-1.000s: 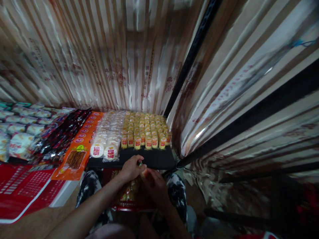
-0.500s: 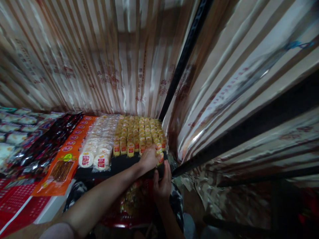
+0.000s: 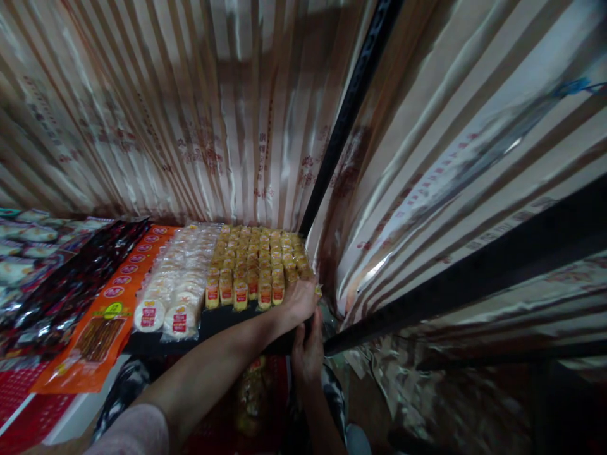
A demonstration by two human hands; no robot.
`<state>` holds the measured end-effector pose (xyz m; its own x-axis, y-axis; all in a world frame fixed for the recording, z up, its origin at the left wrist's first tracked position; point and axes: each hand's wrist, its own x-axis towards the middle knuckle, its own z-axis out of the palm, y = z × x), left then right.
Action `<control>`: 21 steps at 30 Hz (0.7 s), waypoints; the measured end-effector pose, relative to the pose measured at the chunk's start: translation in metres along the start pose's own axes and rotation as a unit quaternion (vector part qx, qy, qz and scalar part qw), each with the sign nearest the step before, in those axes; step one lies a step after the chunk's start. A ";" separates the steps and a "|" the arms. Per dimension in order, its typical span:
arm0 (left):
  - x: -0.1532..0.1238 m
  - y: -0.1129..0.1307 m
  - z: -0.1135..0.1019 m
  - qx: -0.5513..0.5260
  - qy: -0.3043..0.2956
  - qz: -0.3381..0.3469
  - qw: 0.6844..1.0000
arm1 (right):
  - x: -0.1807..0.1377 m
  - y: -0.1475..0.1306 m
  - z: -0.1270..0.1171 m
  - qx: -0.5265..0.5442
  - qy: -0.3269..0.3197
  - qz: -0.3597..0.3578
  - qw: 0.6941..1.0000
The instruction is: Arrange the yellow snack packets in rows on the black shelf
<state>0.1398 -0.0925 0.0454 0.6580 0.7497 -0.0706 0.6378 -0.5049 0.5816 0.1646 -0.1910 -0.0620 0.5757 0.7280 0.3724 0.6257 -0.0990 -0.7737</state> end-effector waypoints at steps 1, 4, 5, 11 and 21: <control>0.003 0.000 0.002 0.003 -0.001 0.001 1.000 | 0.001 0.001 0.001 -0.001 0.001 -0.001 1.000; 0.010 0.000 0.007 0.007 -0.004 -0.005 1.000 | 0.004 0.003 0.004 -0.009 0.007 -0.005 1.000; 0.012 0.000 0.007 0.009 -0.005 -0.007 1.000 | 0.006 0.004 0.005 -0.011 0.006 -0.006 1.000; 0.022 -0.001 0.010 0.011 -0.028 -0.024 0.999 | 0.015 0.015 0.011 -0.020 0.002 -0.028 0.999; 0.030 -0.003 0.005 0.006 -0.020 -0.032 0.999 | 0.016 0.024 0.022 -0.056 0.025 -0.092 0.994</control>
<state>0.1599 -0.0707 0.0376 0.6311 0.7632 -0.1387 0.6836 -0.4626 0.5646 0.1773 -0.1664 -0.0860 0.4691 0.7069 0.5294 0.7757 -0.0431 -0.6297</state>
